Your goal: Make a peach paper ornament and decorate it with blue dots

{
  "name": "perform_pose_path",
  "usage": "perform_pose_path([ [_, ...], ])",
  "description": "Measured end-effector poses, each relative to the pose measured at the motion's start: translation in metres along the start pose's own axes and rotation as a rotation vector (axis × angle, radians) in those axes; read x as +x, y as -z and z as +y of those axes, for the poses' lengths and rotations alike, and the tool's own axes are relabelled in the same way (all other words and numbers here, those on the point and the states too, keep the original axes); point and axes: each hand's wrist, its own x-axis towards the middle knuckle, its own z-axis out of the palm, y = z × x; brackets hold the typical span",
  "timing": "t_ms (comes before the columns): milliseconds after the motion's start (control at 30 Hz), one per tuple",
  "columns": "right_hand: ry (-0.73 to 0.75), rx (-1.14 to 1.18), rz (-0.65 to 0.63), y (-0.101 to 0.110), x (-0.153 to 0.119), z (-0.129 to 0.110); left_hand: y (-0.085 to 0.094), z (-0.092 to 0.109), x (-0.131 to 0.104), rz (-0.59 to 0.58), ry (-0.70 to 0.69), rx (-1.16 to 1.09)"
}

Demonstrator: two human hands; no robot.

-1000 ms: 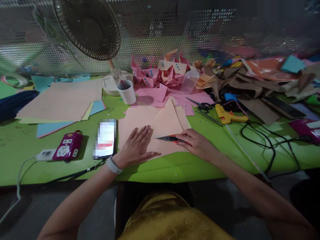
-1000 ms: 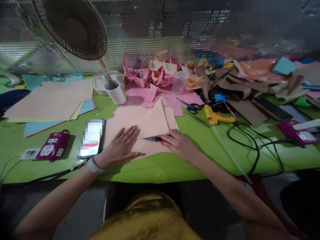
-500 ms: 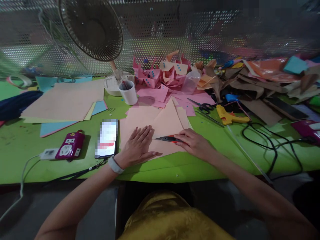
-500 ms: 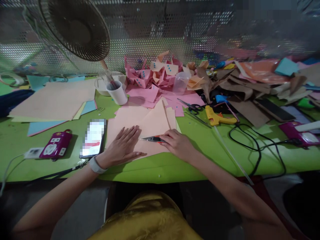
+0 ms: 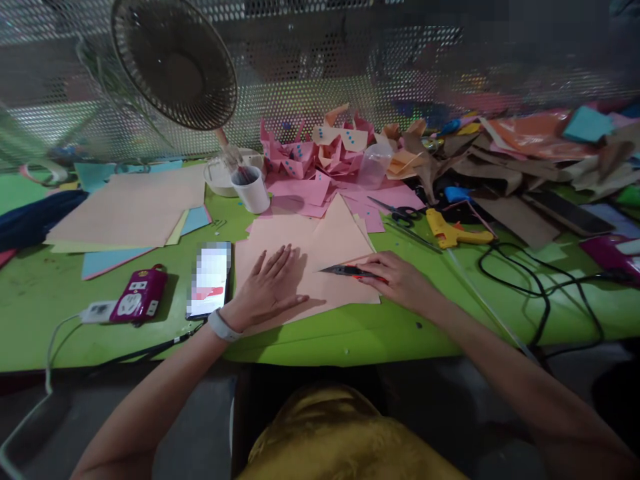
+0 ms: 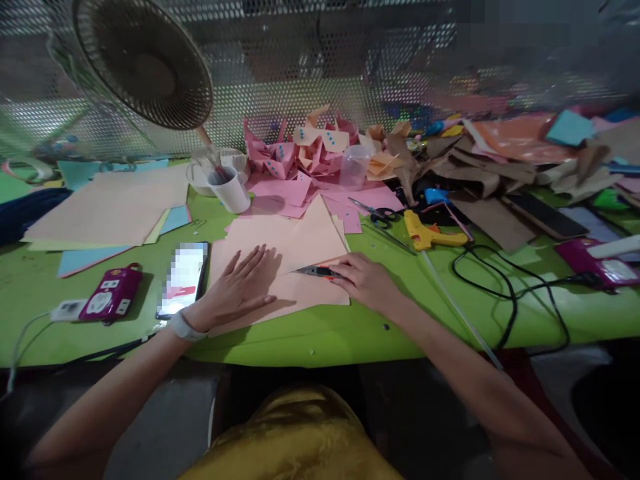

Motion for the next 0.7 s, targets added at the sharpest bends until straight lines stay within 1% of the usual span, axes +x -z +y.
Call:
perform_pose_path([
  [67, 0.005, -0.008, -0.001, -0.002, 0.001, -0.001, 0.002, -0.004, -0.008, -0.04, -0.021, -0.004],
  [167, 0.008, -0.021, -0.008, -0.005, 0.007, -0.005, 0.002, -0.004, -0.013, -0.078, -0.045, -0.015],
  [367, 0.017, -0.031, -0.043, -0.008, 0.022, -0.015, 0.001, 0.0, -0.011, -0.046, -0.037, -0.039],
  [567, 0.033, 0.046, -0.04, -0.005, 0.016, -0.011, -0.001, -0.001, -0.012, -0.031, -0.031, -0.056],
  [700, 0.037, 0.022, -0.045, -0.007, 0.018, -0.013, -0.001, -0.001, -0.012, -0.054, -0.019, -0.043],
])
